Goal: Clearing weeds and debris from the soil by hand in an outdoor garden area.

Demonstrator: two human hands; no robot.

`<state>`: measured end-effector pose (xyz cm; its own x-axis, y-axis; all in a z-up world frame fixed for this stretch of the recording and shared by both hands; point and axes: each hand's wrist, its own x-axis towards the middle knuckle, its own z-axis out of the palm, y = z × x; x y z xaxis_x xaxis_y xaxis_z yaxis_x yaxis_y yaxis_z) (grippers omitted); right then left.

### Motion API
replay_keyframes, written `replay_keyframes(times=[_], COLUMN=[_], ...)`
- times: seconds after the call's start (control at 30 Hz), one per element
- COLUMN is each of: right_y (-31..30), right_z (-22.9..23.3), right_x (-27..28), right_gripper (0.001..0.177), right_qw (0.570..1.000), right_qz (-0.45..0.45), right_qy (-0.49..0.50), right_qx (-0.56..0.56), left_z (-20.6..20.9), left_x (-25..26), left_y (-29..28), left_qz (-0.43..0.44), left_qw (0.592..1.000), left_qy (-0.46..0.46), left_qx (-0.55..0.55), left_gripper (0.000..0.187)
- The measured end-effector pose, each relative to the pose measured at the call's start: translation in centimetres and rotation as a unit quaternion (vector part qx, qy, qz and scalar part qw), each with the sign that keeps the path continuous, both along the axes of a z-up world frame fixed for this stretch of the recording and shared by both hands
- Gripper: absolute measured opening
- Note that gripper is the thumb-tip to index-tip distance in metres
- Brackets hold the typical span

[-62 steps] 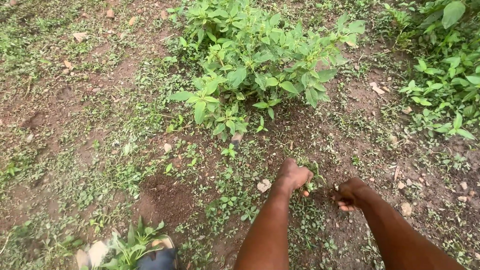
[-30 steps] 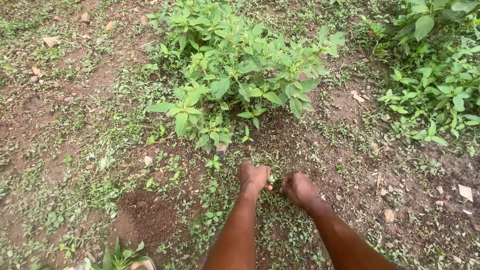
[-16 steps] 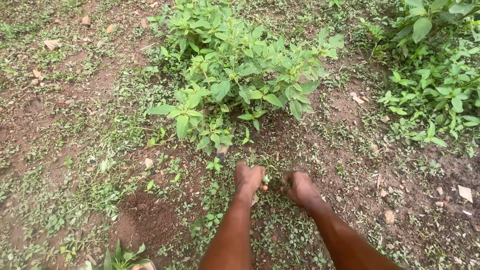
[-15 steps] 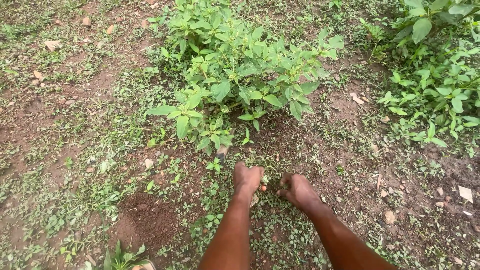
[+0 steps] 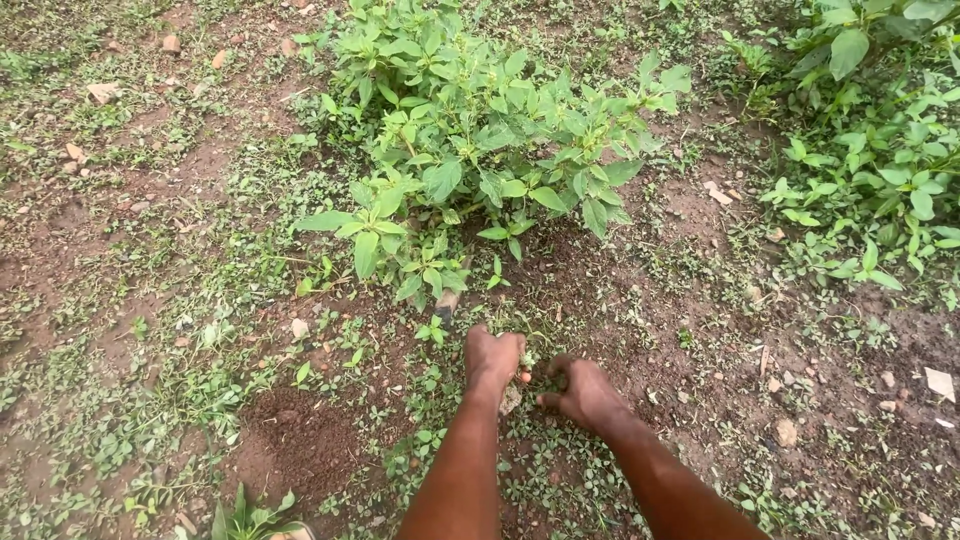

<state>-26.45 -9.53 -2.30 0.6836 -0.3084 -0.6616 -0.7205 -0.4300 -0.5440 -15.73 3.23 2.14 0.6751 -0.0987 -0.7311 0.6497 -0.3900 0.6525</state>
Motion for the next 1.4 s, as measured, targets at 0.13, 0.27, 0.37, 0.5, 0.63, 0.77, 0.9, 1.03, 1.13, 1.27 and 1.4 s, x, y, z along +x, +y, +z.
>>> replay_keyframes(times=[0.13,0.27,0.37,0.5,0.63,0.77,0.9,1.03,1.13,1.27,1.4], right_y=[2.8,-0.1,-2.9,-0.8,-0.4,-3.4,-5.9,-1.7,-0.8,-2.4,-6.3], right_z=[1.4,-0.4,-2.6,2.2,-1.5,-2.6,-4.1,0.5,-1.2,-0.6,-8.9], right_x=[0.3,1.2,1.2,0.4,-0.7,0.9,0.0,-1.0,-1.1,-0.1,-0.6], right_gripper=[0.025,0.027,0.026,0.009,0.029,0.028,0.028,0.005,0.017,0.027,0.017], right_qw=[0.983,0.993,0.976,0.997,0.997,0.941,0.994,0.995,0.99,0.943,0.98], right_qz=[-0.165,-0.109,-0.206,0.052,0.036,-0.306,-0.055,0.1,0.087,-0.305,-0.117], right_qy=[0.037,0.022,-0.035,0.056,0.045,-0.027,-0.074,0.025,0.075,0.016,-0.064], right_qx=[0.072,-0.025,0.057,-0.007,-0.043,0.139,0.064,-0.018,-0.077,0.134,0.149], left_z=[0.0,0.5,0.4,-0.1,-1.0,0.6,-0.5,0.7,0.9,1.5,-0.3], left_x=[-0.1,0.3,0.8,1.0,0.6,0.1,0.2,0.0,-0.2,0.1,0.4], left_y=[-0.5,-0.8,-0.7,-0.4,-0.6,-0.4,-0.5,-0.6,-0.8,-0.7,-1.1], left_qz=[-0.029,-0.031,-0.022,-0.014,-0.008,-0.035,-0.029,-0.032,-0.041,-0.04,-0.027], left_qw=[0.999,0.999,1.0,1.0,0.999,0.999,0.999,0.999,0.999,0.999,1.0], left_qy=[-0.001,0.001,0.001,-0.001,-0.028,-0.008,-0.028,-0.024,-0.001,-0.007,-0.008], left_qx=[0.032,0.02,0.013,0.014,0.013,0.016,0.017,0.028,0.023,0.026,0.015], left_gripper=[0.075,0.075,0.077,0.078,0.078,0.077,0.078,0.079,0.075,0.079,0.078])
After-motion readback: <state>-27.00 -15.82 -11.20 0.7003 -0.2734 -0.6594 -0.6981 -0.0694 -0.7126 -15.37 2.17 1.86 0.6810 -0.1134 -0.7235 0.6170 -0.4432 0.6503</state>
